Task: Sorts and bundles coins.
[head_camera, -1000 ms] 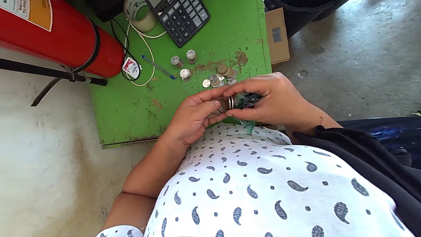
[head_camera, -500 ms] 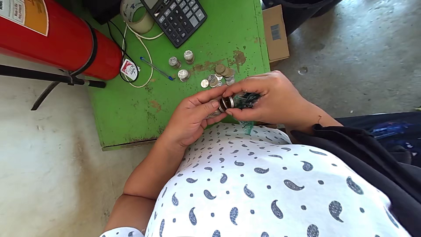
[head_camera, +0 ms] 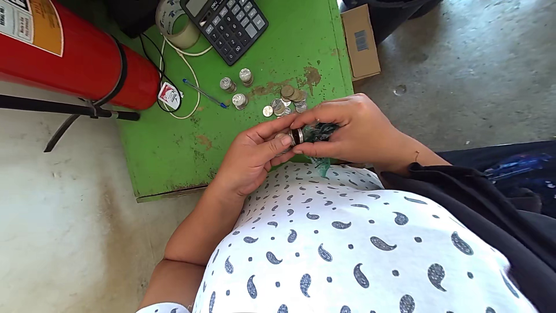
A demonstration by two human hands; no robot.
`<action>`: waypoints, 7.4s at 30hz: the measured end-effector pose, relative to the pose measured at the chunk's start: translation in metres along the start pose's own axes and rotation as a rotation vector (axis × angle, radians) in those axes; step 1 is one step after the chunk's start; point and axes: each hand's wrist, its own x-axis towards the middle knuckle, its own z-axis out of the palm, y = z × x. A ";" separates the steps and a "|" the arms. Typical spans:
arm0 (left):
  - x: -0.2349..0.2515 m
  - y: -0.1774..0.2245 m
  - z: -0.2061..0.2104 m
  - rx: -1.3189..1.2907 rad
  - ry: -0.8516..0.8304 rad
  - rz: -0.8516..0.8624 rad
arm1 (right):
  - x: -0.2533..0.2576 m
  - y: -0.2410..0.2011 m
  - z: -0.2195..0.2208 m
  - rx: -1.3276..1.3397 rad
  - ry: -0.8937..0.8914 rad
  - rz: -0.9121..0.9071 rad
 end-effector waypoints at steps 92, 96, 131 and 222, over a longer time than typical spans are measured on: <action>0.000 0.002 -0.003 0.023 -0.022 -0.051 | 0.000 0.000 0.005 -0.128 -0.154 -0.119; 0.001 0.002 -0.001 0.049 -0.023 -0.061 | 0.001 -0.003 0.008 -0.180 -0.127 -0.082; 0.001 0.001 -0.005 -0.051 -0.045 -0.087 | 0.001 0.002 0.004 -0.027 -0.112 -0.062; 0.024 -0.022 -0.042 -0.093 0.160 -0.145 | 0.001 0.065 0.004 -0.041 0.369 0.194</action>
